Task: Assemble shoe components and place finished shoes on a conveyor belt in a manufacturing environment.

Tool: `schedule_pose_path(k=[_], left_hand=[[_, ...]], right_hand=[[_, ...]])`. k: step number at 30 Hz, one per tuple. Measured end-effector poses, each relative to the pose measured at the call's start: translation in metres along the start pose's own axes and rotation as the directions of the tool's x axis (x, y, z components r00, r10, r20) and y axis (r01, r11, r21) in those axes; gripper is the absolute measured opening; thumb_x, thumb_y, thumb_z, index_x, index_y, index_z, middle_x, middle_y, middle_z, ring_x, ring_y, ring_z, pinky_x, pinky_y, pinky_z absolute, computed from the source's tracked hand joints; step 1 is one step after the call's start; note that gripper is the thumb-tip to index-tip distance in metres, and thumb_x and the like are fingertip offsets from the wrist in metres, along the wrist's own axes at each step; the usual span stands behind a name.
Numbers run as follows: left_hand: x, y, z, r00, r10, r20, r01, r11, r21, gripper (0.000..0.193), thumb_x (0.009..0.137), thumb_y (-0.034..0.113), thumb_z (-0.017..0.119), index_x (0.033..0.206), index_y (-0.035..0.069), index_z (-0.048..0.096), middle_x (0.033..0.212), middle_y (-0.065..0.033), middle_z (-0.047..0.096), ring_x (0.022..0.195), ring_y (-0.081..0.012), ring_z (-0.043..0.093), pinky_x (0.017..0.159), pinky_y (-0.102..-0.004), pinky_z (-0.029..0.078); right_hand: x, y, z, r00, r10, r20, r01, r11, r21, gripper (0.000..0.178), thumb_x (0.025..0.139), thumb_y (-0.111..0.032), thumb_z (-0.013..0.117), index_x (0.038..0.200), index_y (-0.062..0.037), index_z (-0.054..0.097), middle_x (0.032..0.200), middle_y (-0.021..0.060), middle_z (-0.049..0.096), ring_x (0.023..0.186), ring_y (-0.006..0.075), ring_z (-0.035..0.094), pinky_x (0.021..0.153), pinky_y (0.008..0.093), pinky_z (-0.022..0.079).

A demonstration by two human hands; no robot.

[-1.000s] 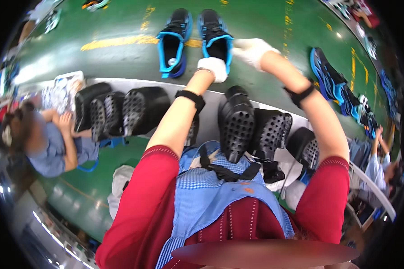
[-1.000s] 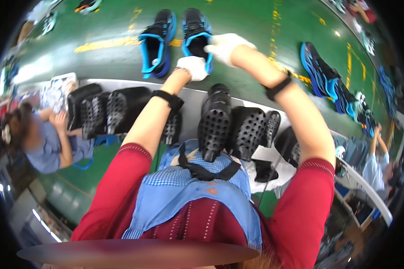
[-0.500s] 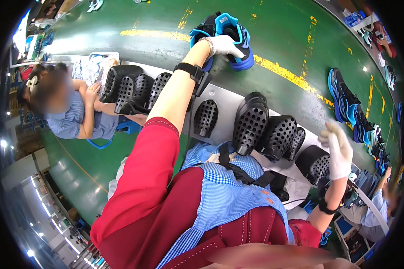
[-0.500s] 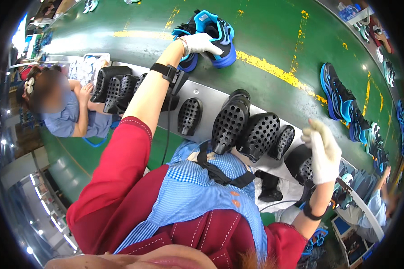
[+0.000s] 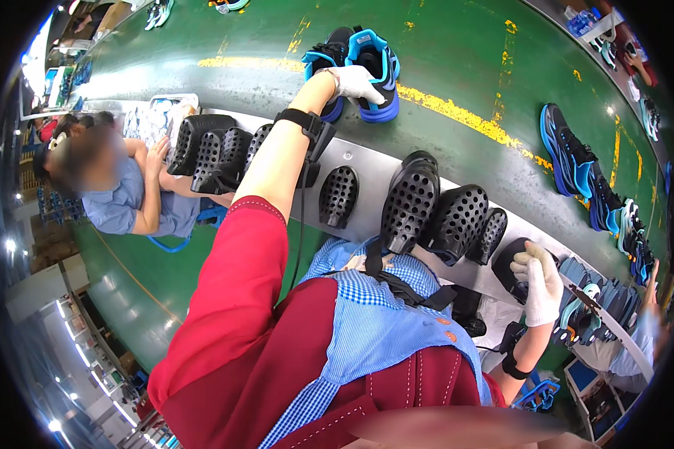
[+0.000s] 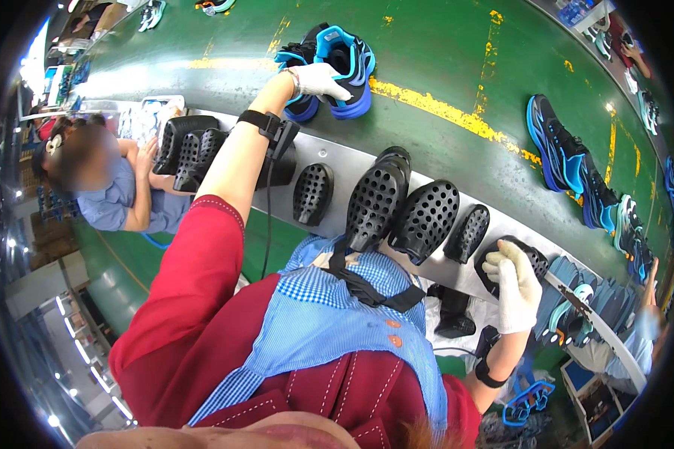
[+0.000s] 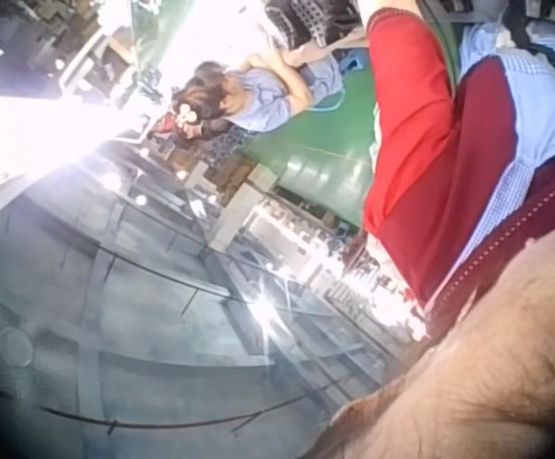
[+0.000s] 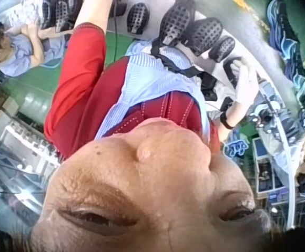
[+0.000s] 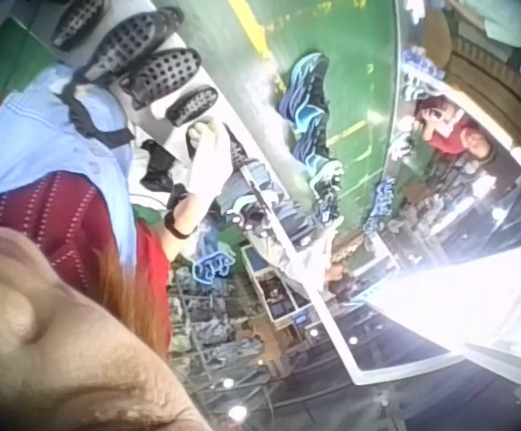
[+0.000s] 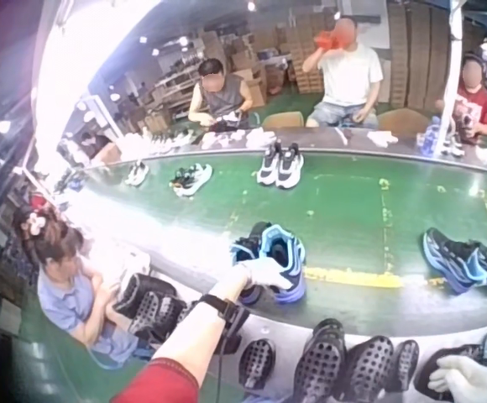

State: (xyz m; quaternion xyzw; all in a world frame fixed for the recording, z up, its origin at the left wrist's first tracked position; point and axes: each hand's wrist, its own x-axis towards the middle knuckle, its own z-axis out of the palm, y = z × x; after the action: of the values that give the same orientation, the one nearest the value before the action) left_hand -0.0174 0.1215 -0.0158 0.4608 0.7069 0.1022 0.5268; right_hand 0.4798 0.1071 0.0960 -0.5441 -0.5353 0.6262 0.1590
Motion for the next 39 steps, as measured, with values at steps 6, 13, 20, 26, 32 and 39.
schedule_pose_path(k=[6,13,20,26,32,39], left_hand=[[-0.015,-0.012,0.017,0.965,0.146,-0.218,-0.057,0.928,0.368,0.060,0.075,0.050,0.067,0.109,0.000,0.067,0.103,-0.0124,0.069,0.094,-0.0241,0.063,0.089,-0.0335,0.047],[-0.027,-0.035,0.017,0.740,-0.111,-0.663,0.481,0.776,0.407,0.074,0.078,0.072,0.046,0.110,0.008,0.067,0.107,-0.0186,0.067,0.101,-0.0353,0.064,0.082,-0.0457,0.052],[0.027,-0.054,0.041,0.681,-0.265,-0.683,0.455,0.884,0.110,0.092,0.063,0.055,0.076,0.126,-0.005,0.047,0.120,-0.0257,0.060,0.111,-0.0370,0.059,0.094,-0.0416,0.047],[0.087,-0.170,-0.002,0.636,-0.171,-0.753,0.214,0.976,-0.041,0.052,0.080,0.033,0.064,0.119,-0.001,0.058,0.116,-0.0243,0.062,0.109,-0.0366,0.060,0.093,-0.0402,0.046],[0.083,-0.193,-0.028,0.542,-0.269,-0.796,0.273,0.952,-0.136,0.046,0.081,0.016,0.051,0.124,0.000,0.055,0.119,-0.0240,0.061,0.111,-0.0369,0.059,0.095,-0.0388,0.045],[0.004,-0.019,0.008,0.459,0.181,-0.870,0.444,0.802,0.401,0.058,0.080,0.038,0.065,0.129,0.009,0.051,0.121,-0.0208,0.059,0.104,-0.0371,0.061,0.088,-0.0475,0.049]], right_hand=[[0.006,0.007,0.008,0.998,0.010,0.065,-0.010,1.000,0.001,0.032,0.096,-0.011,0.049,0.122,0.0059,0.055,0.098,0.0088,0.065,0.084,0.0113,0.061,0.077,0.0242,0.048],[0.005,0.003,0.028,0.999,-0.030,0.028,0.033,0.994,-0.109,0.025,0.092,-0.010,0.057,0.114,0.0028,0.062,0.095,0.0076,0.068,0.083,0.0119,0.064,0.076,0.0230,0.051],[-0.011,0.002,0.027,0.995,-0.069,-0.066,0.040,0.927,-0.373,0.028,0.089,-0.021,0.056,0.111,-0.0036,0.062,0.090,0.0123,0.067,0.075,0.0187,0.065,0.070,0.0298,0.051],[-0.026,-0.010,0.005,0.987,-0.139,-0.074,0.086,0.870,-0.485,0.032,0.090,-0.025,0.056,0.111,-0.0009,0.063,0.099,0.0176,0.067,0.090,0.0269,0.066,0.081,0.0330,0.050],[-0.017,-0.032,-0.051,0.975,-0.138,-0.175,0.043,0.886,-0.462,0.027,0.089,-0.022,0.054,0.105,-0.0028,0.064,0.082,0.0097,0.067,0.072,0.0152,0.064,0.070,0.0296,0.051],[0.078,-0.035,-0.209,0.975,-0.024,-0.222,-0.189,0.445,-0.875,0.035,0.088,-0.035,0.048,0.096,-0.0052,0.064,0.084,0.0097,0.068,0.076,0.0209,0.066,0.072,0.0338,0.052]])
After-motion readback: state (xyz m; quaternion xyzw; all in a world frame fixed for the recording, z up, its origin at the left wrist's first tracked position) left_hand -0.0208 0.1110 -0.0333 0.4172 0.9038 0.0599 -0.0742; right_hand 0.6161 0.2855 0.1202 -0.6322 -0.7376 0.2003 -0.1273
